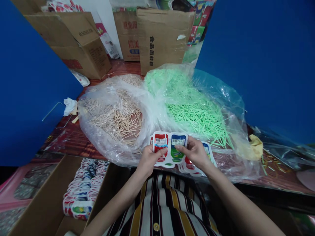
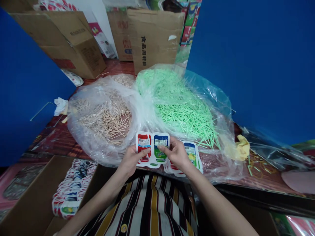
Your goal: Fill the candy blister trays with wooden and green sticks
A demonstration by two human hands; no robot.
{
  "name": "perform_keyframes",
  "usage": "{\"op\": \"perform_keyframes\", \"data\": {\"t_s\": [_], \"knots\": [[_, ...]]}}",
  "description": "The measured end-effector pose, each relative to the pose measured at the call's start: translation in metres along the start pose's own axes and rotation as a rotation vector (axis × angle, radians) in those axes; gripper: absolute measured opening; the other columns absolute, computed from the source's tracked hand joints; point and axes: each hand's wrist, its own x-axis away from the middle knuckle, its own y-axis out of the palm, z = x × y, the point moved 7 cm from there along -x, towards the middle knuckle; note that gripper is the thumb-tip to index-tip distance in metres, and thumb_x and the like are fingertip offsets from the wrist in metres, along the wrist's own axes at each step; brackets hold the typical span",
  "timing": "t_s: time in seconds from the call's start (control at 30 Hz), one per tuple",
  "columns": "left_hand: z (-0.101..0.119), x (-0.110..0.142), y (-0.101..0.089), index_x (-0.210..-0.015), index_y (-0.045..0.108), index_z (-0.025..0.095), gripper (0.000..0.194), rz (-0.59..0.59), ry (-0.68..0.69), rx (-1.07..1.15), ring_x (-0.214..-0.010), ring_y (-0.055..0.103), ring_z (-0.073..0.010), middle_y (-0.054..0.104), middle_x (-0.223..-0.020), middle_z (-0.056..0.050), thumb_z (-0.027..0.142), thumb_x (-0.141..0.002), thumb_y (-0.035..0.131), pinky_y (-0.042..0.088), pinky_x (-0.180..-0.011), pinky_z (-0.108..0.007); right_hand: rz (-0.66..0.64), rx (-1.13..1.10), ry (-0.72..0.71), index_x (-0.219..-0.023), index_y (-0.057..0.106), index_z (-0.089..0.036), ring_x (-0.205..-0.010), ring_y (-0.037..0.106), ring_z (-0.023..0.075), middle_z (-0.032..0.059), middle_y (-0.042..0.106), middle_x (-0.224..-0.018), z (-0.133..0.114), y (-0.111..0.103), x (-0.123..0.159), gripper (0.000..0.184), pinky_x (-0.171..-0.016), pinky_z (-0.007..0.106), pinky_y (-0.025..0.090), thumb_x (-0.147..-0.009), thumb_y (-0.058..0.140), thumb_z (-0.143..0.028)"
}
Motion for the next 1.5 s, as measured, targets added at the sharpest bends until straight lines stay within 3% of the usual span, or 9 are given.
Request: {"op": "perform_keyframes", "data": {"t_s": [0.43,0.57,0.67,0.8,0.9,1.0,1.1,1.33,1.5], "knots": [[-0.018,-0.003,0.013,-0.08,0.071,0.012,0.037,0.027,-0.056,-0.078,-0.063,0.066,-0.019,0.073,-0.073,-0.006,0.029,-0.05,0.085,0.055,-0.064,-0.033,0.106,-0.031,0.06,-0.089,0.068,-0.017,-0.071,0.069,0.0214,0.0049,0.074,-0.081,0.016,-0.022,0.024,0.037,-0.069,0.038,0.06,-0.061,0.081,-0.037],[-0.023,-0.001,0.034,-0.084,0.071,0.012,0.032,-0.113,-0.036,-0.118,-0.065,0.066,-0.0185,0.073,-0.077,-0.006,0.034,-0.062,0.078,0.053,-0.068,-0.033,0.213,-0.02,0.076,-0.085,0.068,-0.018,-0.068,0.069,0.0217,0.0042,0.074,-0.08,0.011,-0.039,0.041,0.036,-0.065,0.036,0.06,-0.057,0.084,-0.034],[-0.018,0.0,0.042,-0.088,0.071,0.014,0.03,-0.201,0.044,-0.361,-0.067,0.064,-0.0182,0.072,-0.077,-0.005,0.039,-0.072,0.07,0.05,-0.067,-0.031,0.302,0.013,0.106,-0.083,0.067,-0.018,-0.066,0.069,0.0231,0.0054,0.074,-0.079,0.011,-0.067,0.052,0.035,-0.062,0.037,0.06,-0.057,0.083,-0.036],[0.016,-0.002,0.014,-0.087,0.067,0.018,0.023,0.122,0.373,-1.019,-0.079,0.061,-0.0209,0.068,-0.081,-0.006,0.038,-0.076,0.067,0.045,-0.074,-0.031,0.305,0.303,0.145,-0.094,0.064,-0.017,-0.071,0.069,0.0273,0.0095,0.073,-0.086,0.019,-0.107,0.056,0.044,-0.064,0.041,0.057,-0.064,0.075,-0.048],[0.03,-0.005,-0.013,-0.09,0.062,0.016,0.03,0.381,0.366,-1.451,-0.094,0.059,-0.0278,0.065,-0.094,-0.013,0.043,-0.079,0.062,0.043,-0.078,-0.034,0.42,0.887,0.074,-0.116,0.058,-0.016,-0.076,0.067,0.0304,0.0121,0.07,-0.088,0.014,-0.126,0.057,0.06,-0.066,0.043,0.053,-0.071,0.065,-0.055],[0.028,-0.013,-0.037,-0.098,0.056,0.014,0.041,0.461,0.207,-1.562,-0.093,0.061,-0.0295,0.066,-0.095,-0.016,0.048,-0.077,0.063,0.042,-0.072,-0.033,0.523,1.313,-0.083,-0.131,0.047,-0.012,-0.084,0.064,0.0316,0.0165,0.066,-0.098,0.003,-0.117,0.057,0.069,-0.069,0.042,0.05,-0.078,0.056,-0.056],[0.022,-0.021,-0.05,-0.103,0.053,0.017,0.046,0.447,0.141,-1.455,-0.084,0.064,-0.0266,0.067,-0.086,-0.011,0.051,-0.074,0.066,0.04,-0.068,-0.03,0.479,1.52,-0.1,-0.13,0.045,-0.008,-0.085,0.063,0.0314,0.0204,0.063,-0.103,0.002,-0.099,0.052,0.064,-0.067,0.039,0.049,-0.084,0.05,-0.053],[0.02,-0.031,-0.065,-0.103,0.055,0.016,0.042,0.432,0.217,-1.209,-0.062,0.059,-0.0188,0.06,-0.064,0.0,0.039,-0.071,0.071,0.036,-0.058,-0.026,0.324,1.684,0.104,-0.12,0.053,-0.011,-0.069,0.065,0.0282,0.0168,0.064,-0.098,0.004,-0.082,0.047,0.054,-0.057,0.036,0.046,-0.088,0.044,-0.054],[0.023,-0.028,-0.063,-0.099,0.06,0.014,0.027,0.393,0.273,-1.15,-0.056,0.056,-0.0162,0.055,-0.055,0.003,0.025,-0.075,0.065,0.038,-0.058,-0.025,0.397,1.746,-0.02,-0.119,0.056,-0.01,-0.084,0.062,0.0331,0.0181,0.063,-0.099,-0.015,-0.073,0.043,0.055,-0.065,0.039,0.047,-0.088,0.045,-0.054]]}}
